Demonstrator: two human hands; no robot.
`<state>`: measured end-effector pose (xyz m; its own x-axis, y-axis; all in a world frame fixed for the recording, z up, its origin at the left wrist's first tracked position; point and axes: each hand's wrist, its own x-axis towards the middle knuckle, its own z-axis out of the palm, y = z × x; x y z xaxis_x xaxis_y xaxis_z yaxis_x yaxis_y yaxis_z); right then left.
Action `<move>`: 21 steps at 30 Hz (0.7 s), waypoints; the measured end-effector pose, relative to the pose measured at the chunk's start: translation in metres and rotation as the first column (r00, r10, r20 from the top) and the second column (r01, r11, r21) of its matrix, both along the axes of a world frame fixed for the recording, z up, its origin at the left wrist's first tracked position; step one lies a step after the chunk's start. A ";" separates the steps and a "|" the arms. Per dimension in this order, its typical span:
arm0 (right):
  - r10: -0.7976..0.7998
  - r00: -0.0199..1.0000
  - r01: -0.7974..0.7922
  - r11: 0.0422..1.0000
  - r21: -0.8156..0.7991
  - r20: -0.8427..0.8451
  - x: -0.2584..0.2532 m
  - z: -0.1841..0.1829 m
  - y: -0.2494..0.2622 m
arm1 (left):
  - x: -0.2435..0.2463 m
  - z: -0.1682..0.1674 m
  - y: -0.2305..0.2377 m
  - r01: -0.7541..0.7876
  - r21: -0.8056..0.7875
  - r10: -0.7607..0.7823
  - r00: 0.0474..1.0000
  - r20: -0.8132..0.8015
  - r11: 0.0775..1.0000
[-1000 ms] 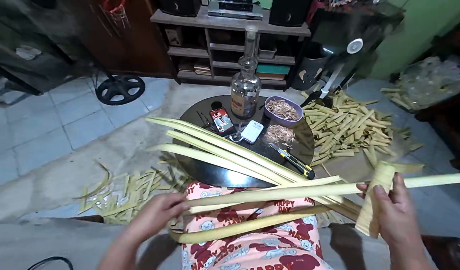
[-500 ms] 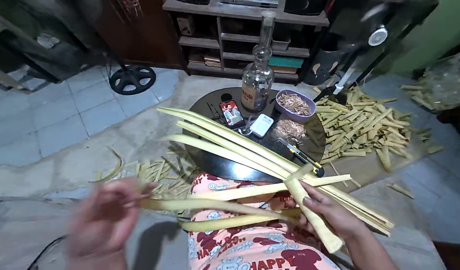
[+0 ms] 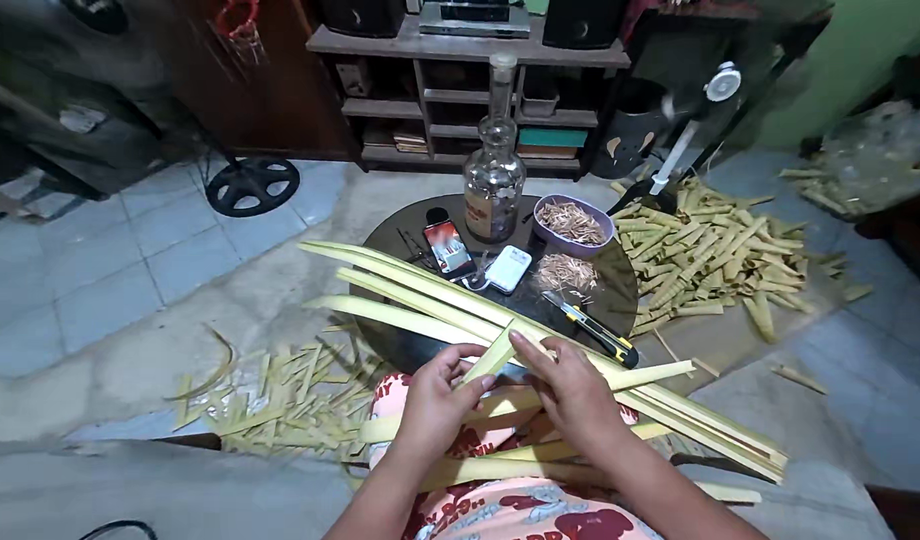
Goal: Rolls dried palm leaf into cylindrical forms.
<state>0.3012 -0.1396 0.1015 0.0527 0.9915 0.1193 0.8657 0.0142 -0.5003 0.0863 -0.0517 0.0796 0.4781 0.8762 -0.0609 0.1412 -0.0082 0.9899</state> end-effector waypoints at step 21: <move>-0.463 -0.309 -0.785 0.617 -0.052 -0.831 0.010 -0.017 -0.027 | -0.028 0.002 0.011 0.366 -0.025 -0.341 0.887 0.311 0.930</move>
